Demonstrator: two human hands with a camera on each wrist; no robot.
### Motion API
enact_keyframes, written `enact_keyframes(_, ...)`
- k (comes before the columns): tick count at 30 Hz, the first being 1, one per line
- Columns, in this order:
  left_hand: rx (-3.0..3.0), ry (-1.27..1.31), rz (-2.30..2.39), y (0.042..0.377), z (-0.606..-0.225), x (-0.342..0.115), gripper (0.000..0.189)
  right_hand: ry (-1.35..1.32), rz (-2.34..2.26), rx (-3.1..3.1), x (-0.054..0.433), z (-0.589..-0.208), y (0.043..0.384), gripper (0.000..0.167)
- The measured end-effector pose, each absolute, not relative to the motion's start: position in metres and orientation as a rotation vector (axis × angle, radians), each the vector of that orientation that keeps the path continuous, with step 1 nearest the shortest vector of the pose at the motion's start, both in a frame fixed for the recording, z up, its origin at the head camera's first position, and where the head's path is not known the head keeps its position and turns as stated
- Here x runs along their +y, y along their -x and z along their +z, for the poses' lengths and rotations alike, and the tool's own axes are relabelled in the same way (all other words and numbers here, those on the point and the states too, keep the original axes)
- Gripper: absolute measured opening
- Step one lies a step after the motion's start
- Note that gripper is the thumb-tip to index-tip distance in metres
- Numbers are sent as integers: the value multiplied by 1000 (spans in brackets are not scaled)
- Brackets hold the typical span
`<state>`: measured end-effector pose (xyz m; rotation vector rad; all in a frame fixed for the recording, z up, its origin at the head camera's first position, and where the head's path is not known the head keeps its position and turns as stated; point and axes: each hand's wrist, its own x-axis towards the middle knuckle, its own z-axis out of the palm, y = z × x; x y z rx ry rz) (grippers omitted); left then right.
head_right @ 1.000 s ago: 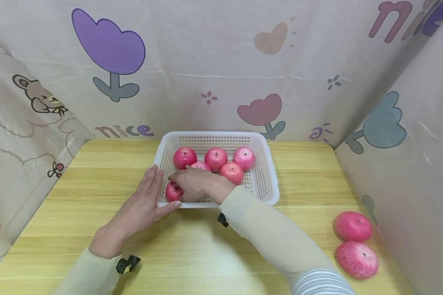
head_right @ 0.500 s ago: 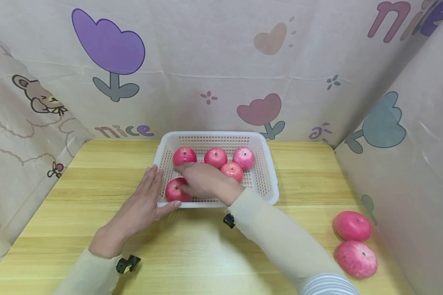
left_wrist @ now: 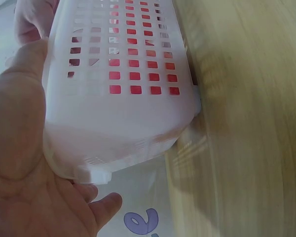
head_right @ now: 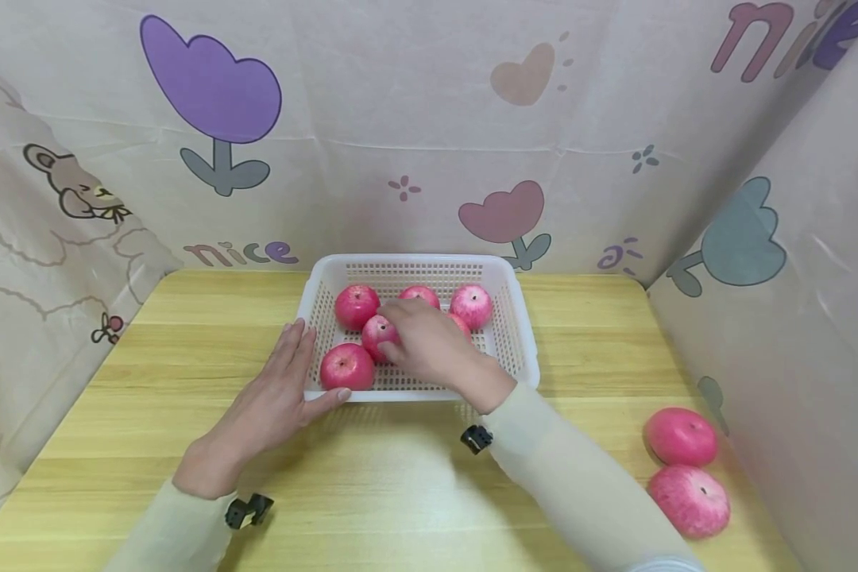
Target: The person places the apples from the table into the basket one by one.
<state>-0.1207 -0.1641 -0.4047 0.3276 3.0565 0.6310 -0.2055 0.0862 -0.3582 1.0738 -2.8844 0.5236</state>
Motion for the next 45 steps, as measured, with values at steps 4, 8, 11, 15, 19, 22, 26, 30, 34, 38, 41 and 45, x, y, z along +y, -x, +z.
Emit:
enact_keyframes(4,3059,-328,632,121,-405,-165,122,-1004,573,-2832,102,-360,202,56)
enact_keyframes(8,3056,-320,639,122,-406,-164,122,-878,648,-2797,119,-362,197,54)
enact_keyframes(11,3052,-317,648,122,-406,-164,122,-773,708,-2769,132,-362,192,53)
enact_keyframes(15,3049,-316,653,122,-406,-164,122,-664,733,-2710,149,-363,184,51)
enact_keyframes(19,3045,-313,653,121,-406,-164,122,-537,738,-2682,165,-364,176,49)
enact_keyframes(22,3041,-312,653,121,-406,-164,122,-410,741,-2682,178,-364,170,47)
enact_keyframes(26,3044,-315,653,121,-406,-164,121,-242,716,-2684,198,-364,162,45)
enact_keyframes(30,3046,-318,654,121,-406,-163,120,-105,671,-2724,225,-367,154,48)
enact_keyframes(34,3050,-317,653,121,-406,-163,120,10,636,-2792,254,-375,148,54)
enact_keyframes(38,3049,-315,649,121,-406,-163,120,117,588,-2851,283,-382,144,63)
enact_keyframes(41,3046,-310,646,121,-406,-163,121,200,554,-2901,304,-385,140,69)
enact_keyframes(45,3045,-303,647,121,-406,-163,121,307,515,-2977,330,-386,134,74)
